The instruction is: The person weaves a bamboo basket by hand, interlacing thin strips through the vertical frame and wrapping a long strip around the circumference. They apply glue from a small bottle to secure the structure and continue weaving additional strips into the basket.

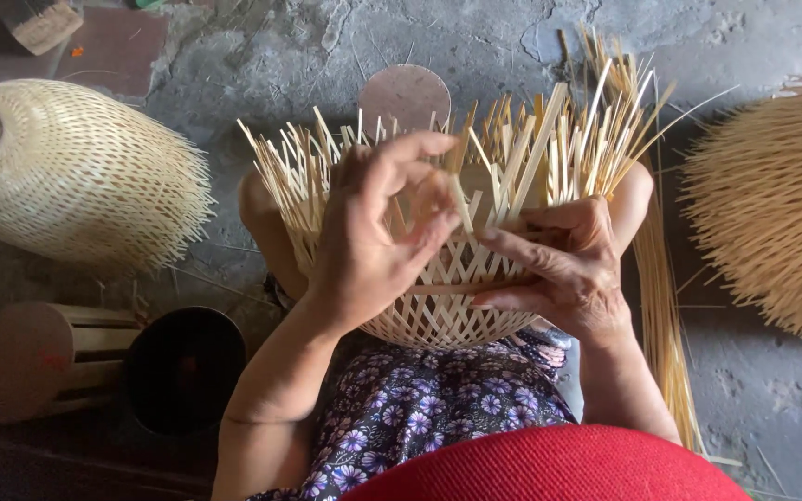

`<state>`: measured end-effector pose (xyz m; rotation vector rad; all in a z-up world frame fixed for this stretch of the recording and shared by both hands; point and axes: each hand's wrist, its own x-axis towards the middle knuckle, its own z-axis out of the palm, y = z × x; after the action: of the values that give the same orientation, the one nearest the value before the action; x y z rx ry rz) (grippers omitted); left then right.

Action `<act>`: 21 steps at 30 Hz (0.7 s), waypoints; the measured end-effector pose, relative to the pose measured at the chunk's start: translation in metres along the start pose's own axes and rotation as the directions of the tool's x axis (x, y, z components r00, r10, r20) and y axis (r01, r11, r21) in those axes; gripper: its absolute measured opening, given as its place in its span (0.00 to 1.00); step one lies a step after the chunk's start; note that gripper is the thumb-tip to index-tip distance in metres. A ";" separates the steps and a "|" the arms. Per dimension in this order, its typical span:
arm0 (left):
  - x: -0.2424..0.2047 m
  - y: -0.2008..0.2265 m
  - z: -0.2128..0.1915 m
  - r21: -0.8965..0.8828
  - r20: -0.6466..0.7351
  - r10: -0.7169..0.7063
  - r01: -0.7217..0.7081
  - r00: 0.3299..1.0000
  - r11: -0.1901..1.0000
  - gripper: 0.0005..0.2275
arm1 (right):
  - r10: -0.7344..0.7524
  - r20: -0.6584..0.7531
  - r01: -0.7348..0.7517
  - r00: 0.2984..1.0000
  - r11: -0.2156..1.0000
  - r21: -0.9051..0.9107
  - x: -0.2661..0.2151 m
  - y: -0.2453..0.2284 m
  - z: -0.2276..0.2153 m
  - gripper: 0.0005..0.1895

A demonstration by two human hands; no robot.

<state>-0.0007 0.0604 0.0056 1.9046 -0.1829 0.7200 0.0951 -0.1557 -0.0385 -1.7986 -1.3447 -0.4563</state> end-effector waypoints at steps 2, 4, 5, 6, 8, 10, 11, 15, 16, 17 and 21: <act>0.000 -0.007 -0.005 0.021 0.026 0.074 -0.074 0.997 0.997 0.13 | -0.029 0.040 0.029 0.999 1.000 -0.010 0.003 0.003 -0.002 0.36; -0.003 -0.011 -0.011 0.074 0.040 0.155 -0.158 0.987 0.985 0.12 | -0.032 0.061 0.033 0.998 0.999 -0.012 0.004 0.001 -0.004 0.37; -0.005 -0.011 -0.015 0.118 0.044 0.202 -0.206 0.978 0.971 0.12 | -0.023 0.058 0.023 0.998 1.000 -0.009 0.006 -0.001 -0.005 0.37; -0.006 -0.009 -0.016 0.160 0.052 0.250 -0.255 0.967 0.954 0.13 | -0.013 0.054 0.013 0.998 1.000 -0.010 0.007 -0.003 -0.005 0.37; -0.007 -0.003 -0.003 0.428 -0.013 0.209 -0.183 0.978 0.885 0.15 | -0.022 0.090 0.032 0.996 0.994 -0.109 0.009 -0.006 -0.010 0.38; -0.013 0.007 0.006 0.661 -0.076 0.251 -0.139 0.965 0.737 0.18 | -0.024 0.107 0.040 0.994 0.988 -0.149 0.013 -0.006 -0.013 0.39; -0.020 0.013 0.007 0.761 -0.095 0.309 -0.131 0.946 0.635 0.20 | -0.024 0.104 0.038 0.994 0.989 -0.141 0.014 -0.005 -0.013 0.39; -0.038 0.009 0.024 0.435 0.081 0.169 -0.187 0.982 0.881 0.21 | 0.054 -0.043 -0.045 0.998 0.981 0.189 0.009 -0.002 -0.011 0.39; -0.041 0.004 0.024 0.468 0.089 0.193 -0.212 0.977 0.858 0.21 | 0.000 -0.186 0.013 0.982 0.997 0.071 0.005 0.001 -0.010 0.37; -0.042 0.000 0.024 0.500 0.098 0.217 -0.236 0.971 0.833 0.20 | -0.070 -0.317 0.055 0.946 0.997 -0.056 0.000 0.005 -0.008 0.34; -0.040 0.005 0.019 0.505 0.113 0.209 -0.238 0.971 0.830 0.19 | 0.061 -0.476 -0.172 0.877 0.966 -0.194 -0.033 0.014 -0.005 0.06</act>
<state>-0.0275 0.0336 -0.0180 2.4473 -0.2712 0.9468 0.0971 -0.1814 -0.0637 -1.7890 -0.8662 -0.9466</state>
